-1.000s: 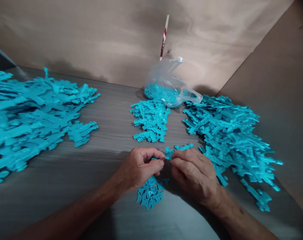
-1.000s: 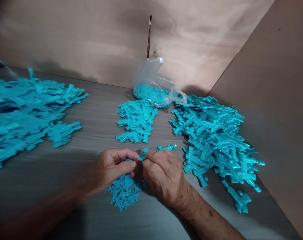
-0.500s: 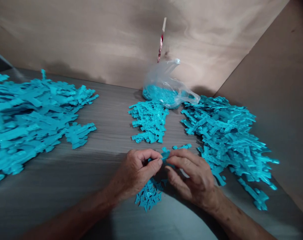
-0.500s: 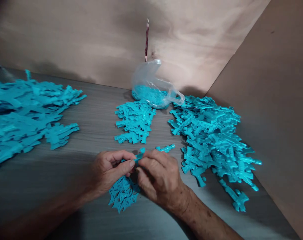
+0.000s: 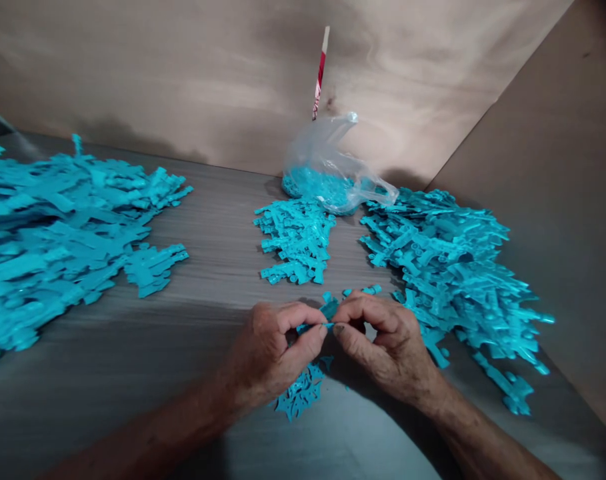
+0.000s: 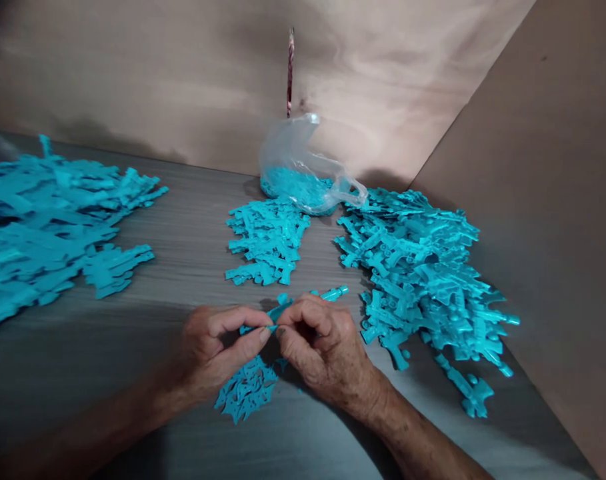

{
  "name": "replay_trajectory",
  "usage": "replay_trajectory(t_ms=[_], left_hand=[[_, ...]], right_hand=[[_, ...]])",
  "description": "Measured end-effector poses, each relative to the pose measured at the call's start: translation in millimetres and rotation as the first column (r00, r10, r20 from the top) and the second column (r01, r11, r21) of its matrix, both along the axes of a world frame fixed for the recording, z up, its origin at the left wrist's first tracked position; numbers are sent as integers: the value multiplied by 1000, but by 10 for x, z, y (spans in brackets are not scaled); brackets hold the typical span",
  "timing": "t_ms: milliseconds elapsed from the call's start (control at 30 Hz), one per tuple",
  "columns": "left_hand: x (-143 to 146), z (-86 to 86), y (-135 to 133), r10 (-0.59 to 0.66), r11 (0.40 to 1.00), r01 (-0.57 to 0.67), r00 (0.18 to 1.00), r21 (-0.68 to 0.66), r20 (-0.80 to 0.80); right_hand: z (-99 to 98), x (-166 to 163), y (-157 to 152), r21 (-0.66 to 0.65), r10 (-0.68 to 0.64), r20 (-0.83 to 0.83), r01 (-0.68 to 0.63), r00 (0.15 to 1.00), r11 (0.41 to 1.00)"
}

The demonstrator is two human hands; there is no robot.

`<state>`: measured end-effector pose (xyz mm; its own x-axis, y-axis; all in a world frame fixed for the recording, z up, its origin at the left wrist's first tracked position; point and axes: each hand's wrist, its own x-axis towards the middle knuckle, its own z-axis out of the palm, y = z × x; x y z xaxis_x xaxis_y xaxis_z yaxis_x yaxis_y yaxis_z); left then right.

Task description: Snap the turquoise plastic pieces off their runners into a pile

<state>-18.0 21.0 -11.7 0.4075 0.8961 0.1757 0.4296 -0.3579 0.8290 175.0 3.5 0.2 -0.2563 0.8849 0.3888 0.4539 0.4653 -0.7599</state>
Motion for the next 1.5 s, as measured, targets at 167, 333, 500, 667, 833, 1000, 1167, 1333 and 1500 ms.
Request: replay_trajectory(t_ms=[167,333,500,667,833,1000,1167,1333,1500], left_hand=[[-26,33,47,15,999,-14,1000,30,-24],[-59,19,75,21,999,-19,999,47,-31],[-66,-40,47,9,999,-11,999,-33,-41],[-46,-11,28,33,999,-35,995,-21,-89],[-26,14,25,34,999,-34,999,11,-33],[4,-29,25,53,998,-54,998,30,39],[16,-81,-4,85,993,-92,992,70,98],[14,-87,-37,109,977,-135,981,164,159],[29,-46,-47,102,957,-146,978,249,184]], right_hand=[[22,121,68,-85,-60,-55,55,997,995],[18,170,99,-161,18,-151,-42,988,986],[-23,102,69,-148,30,-173,-56,985,987],[-50,75,65,-100,-4,-160,-12,987,995],[-35,69,61,-43,-13,-115,8,993,999],[-59,50,52,23,-21,-91,23,996,999],[-83,12,50,150,-24,-72,34,997,988],[-50,-24,37,287,-39,-42,49,998,957],[-42,-54,17,305,-85,-12,84,996,949]])
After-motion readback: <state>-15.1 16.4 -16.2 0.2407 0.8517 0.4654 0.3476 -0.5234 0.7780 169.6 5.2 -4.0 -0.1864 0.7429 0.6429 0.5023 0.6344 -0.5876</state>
